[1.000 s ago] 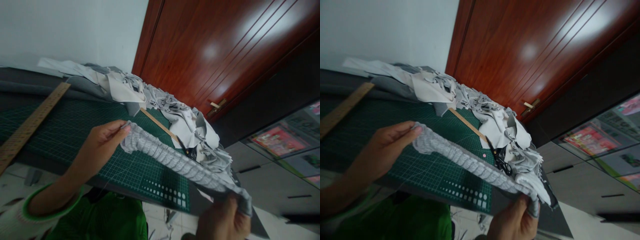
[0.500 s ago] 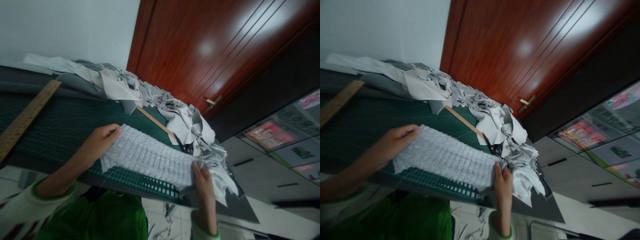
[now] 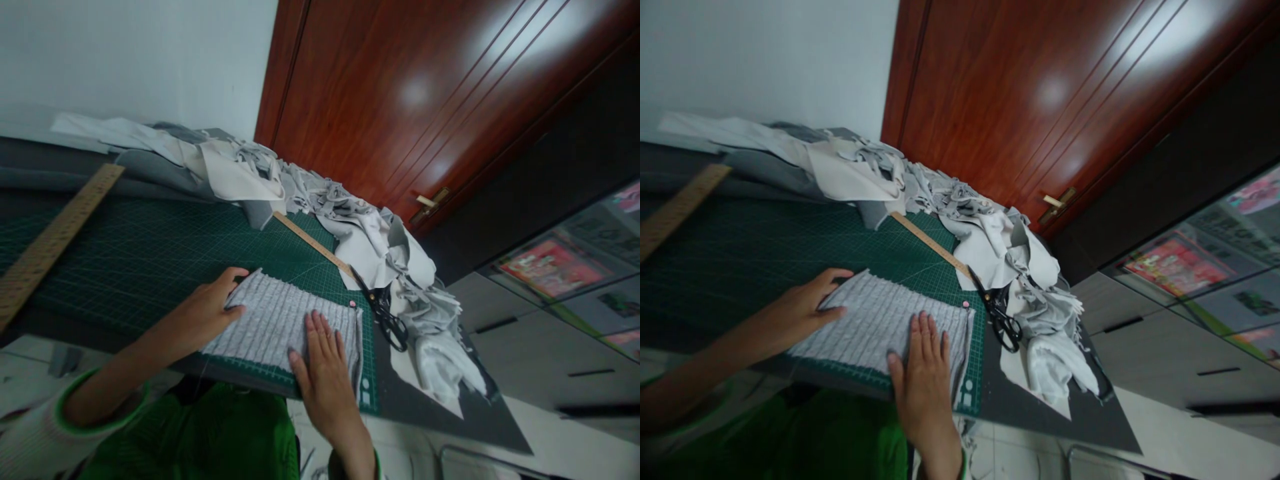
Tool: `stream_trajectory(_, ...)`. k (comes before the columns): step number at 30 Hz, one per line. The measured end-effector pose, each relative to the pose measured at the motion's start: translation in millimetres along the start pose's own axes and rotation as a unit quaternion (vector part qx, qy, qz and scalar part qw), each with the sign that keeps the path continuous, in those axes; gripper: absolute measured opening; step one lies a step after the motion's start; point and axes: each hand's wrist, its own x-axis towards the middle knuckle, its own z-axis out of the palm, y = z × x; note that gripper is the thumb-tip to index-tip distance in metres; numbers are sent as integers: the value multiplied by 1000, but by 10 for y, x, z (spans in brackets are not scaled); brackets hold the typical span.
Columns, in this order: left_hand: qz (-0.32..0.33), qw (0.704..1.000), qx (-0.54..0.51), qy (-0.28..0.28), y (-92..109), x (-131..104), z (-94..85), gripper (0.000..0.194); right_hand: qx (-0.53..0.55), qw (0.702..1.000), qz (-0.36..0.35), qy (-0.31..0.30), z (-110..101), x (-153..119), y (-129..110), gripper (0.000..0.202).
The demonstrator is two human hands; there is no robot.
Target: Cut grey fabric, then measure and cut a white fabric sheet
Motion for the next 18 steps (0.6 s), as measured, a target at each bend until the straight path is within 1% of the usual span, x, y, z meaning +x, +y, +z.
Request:
stream_trajectory(2, -9, 1000, 5, -6, -9, -5, -35, 72, -50, 997, 57, 10, 8, -4, 131, 64)
stream_trajectory(5, -13, 1000, 4, -17, -17, -20, -93, 68, -101, 985, 137, 34, 18, -36, 382, 65)
stream_trajectory(8, -15, 1000, -1, -26, 1, -27, -126, 64, -128, 972, 174, 90, 61, -85, 506, 66)
stream_trajectory(10, -15, 999, -8, -33, 24, -22, -128, 63, -135, 968, 167, 128, 88, -111, 466, 69)
stream_trajectory(11, -15, 999, -14, -36, 33, -15, -125, 62, -131, 971, 147, 136, 95, -119, 411, 69)
stream_trajectory(13, -14, 999, -29, -38, 38, 6, -115, 62, -108, 984, 78, 118, 91, -123, 266, 65)
stream_trajectory(15, -11, 998, -46, -34, 13, 36, -105, 61, -86, 993, 16, 76, 79, -117, 129, 61)
stream_trajectory(16, -9, 998, -55, -29, -13, 52, -102, 61, -81, 995, 3, 59, 75, -113, 84, 60)
stream_trajectory(18, -7, 997, -74, -16, -84, 81, -101, 60, -86, 995, 15, 54, 81, -112, 61, 60)
